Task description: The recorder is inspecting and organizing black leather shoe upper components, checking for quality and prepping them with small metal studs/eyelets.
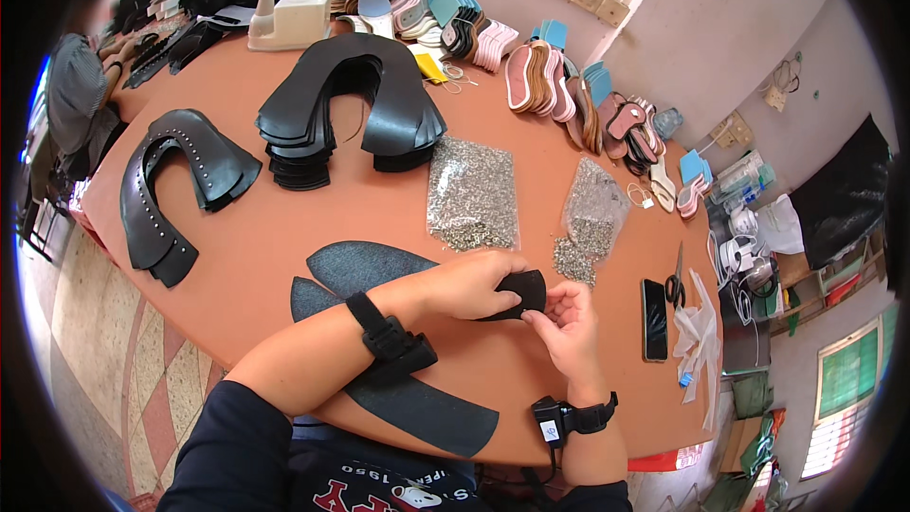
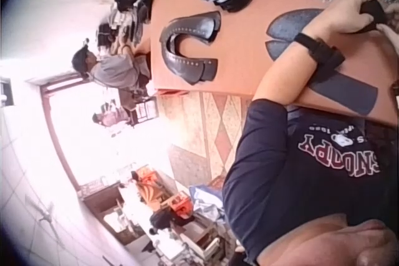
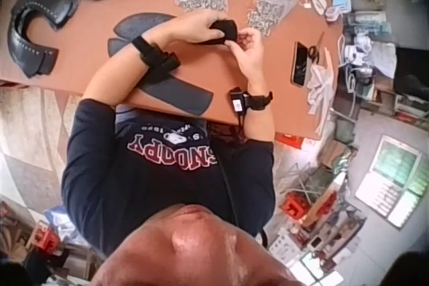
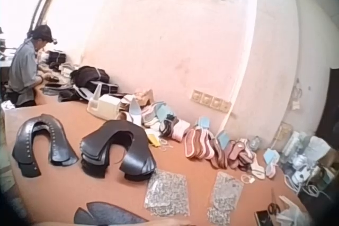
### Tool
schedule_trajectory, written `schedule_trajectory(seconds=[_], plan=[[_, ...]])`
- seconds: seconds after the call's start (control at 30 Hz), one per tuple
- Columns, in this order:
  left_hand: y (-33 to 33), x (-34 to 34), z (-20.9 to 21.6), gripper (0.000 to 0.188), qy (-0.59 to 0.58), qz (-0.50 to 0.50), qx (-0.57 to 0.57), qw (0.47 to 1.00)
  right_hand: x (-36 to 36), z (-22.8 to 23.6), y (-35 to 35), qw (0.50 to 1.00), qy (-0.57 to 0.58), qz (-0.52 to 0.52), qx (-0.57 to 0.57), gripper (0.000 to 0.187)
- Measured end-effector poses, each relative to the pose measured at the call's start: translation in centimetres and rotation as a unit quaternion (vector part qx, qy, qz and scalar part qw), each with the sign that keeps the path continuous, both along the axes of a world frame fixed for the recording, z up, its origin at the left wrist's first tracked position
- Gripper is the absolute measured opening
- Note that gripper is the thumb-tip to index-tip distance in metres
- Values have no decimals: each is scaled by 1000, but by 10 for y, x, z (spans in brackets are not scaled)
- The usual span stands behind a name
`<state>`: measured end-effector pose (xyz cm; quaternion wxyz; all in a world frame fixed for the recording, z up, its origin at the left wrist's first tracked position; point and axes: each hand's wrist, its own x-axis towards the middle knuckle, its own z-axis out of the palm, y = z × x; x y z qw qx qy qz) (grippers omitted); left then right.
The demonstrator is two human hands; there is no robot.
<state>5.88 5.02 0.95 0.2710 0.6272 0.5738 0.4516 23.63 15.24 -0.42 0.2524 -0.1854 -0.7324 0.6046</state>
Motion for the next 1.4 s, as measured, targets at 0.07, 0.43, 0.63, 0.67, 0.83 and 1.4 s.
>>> schedule_trajectory(seconds=[0.07,0.43,0.63,0.67,0.83,1.4], plan=[[2,-1,-1,32,-23,-6,-27,999,2,0,-1,1000,7,2,-14,32],[1,-1,1,37,-93,-5,-51,994,3,-8,-1,995,67,20,73,30],[2,2,5,39,-89,5,-54,995,5,-14,6,978,52,-13,202,30],[2,3,5,38,-85,11,-49,995,4,-14,6,976,54,-19,212,30],[3,3,2,37,-62,17,-34,997,4,-13,6,975,30,-23,221,29],[-20,-14,-14,36,250,39,-82,964,10,10,23,960,-183,46,204,22]])
